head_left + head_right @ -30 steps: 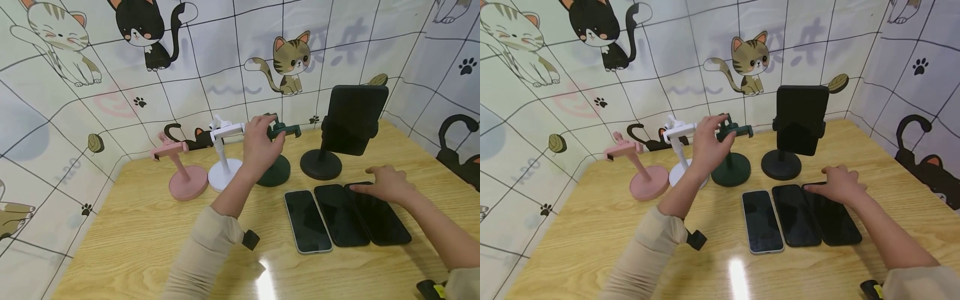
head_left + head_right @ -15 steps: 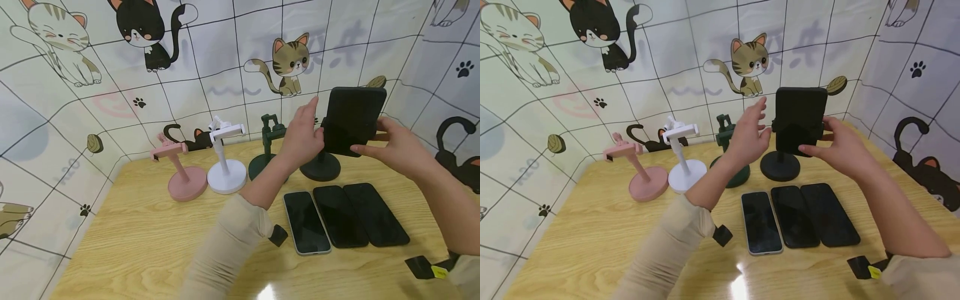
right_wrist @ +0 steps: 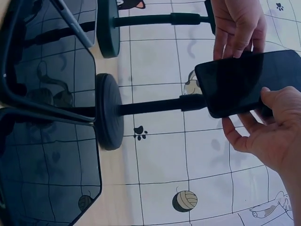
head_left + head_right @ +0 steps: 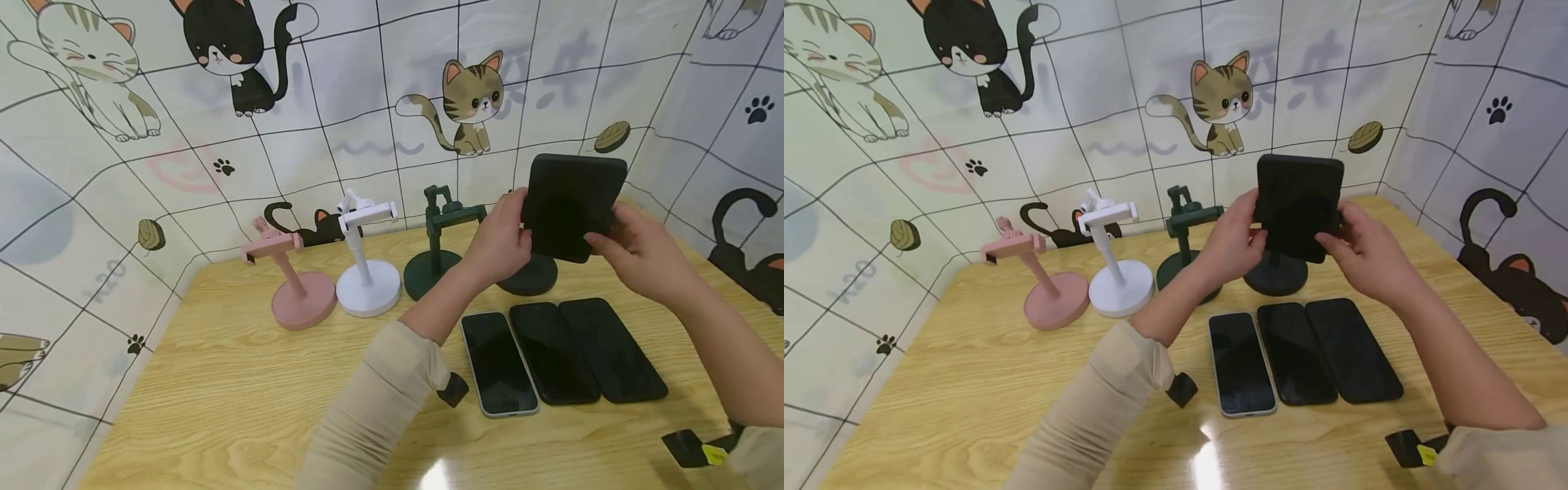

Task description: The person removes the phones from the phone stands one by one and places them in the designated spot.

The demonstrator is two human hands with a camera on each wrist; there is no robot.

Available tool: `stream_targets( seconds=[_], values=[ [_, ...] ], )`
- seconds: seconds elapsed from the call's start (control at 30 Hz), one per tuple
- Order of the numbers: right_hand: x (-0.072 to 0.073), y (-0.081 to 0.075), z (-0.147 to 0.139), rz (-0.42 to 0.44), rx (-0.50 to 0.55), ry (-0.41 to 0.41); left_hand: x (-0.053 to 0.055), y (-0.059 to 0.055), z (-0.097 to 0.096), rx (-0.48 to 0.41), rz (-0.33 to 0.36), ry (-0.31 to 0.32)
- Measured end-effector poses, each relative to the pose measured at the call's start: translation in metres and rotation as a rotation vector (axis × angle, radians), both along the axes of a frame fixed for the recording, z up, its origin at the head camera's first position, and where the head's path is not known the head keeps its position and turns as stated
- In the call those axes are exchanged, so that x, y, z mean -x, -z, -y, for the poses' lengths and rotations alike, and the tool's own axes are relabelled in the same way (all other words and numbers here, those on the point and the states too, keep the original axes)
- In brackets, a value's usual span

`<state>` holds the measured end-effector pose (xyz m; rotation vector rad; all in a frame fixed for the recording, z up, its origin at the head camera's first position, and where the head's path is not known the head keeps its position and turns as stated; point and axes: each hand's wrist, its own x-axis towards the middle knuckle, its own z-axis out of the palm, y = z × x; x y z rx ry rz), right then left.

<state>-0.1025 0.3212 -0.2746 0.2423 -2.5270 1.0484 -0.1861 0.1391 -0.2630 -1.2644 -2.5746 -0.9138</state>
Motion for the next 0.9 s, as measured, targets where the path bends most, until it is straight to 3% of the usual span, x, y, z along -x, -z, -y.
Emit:
stream_targets(
  seconds=[0.13,0.43,0.67,0.9],
  values=[
    [-0.005,0.005,-0.001,-0.057,-0.032,0.006,0.002,0.003,0.003,-0.026,0.048,0.072],
    [-0.019,0.012,0.004,-0.162,-0.162,0.017,0.001,0.012,0.016,-0.054,0.008,0.208],
    [-0.024,0.016,0.010,-0.269,-0.182,-0.026,-0.001,0.021,0.027,-0.092,-0.110,0.257],
    [-0.026,0.016,0.019,-0.363,-0.179,-0.062,-0.004,0.026,0.036,-0.183,-0.164,0.287]
  ],
)
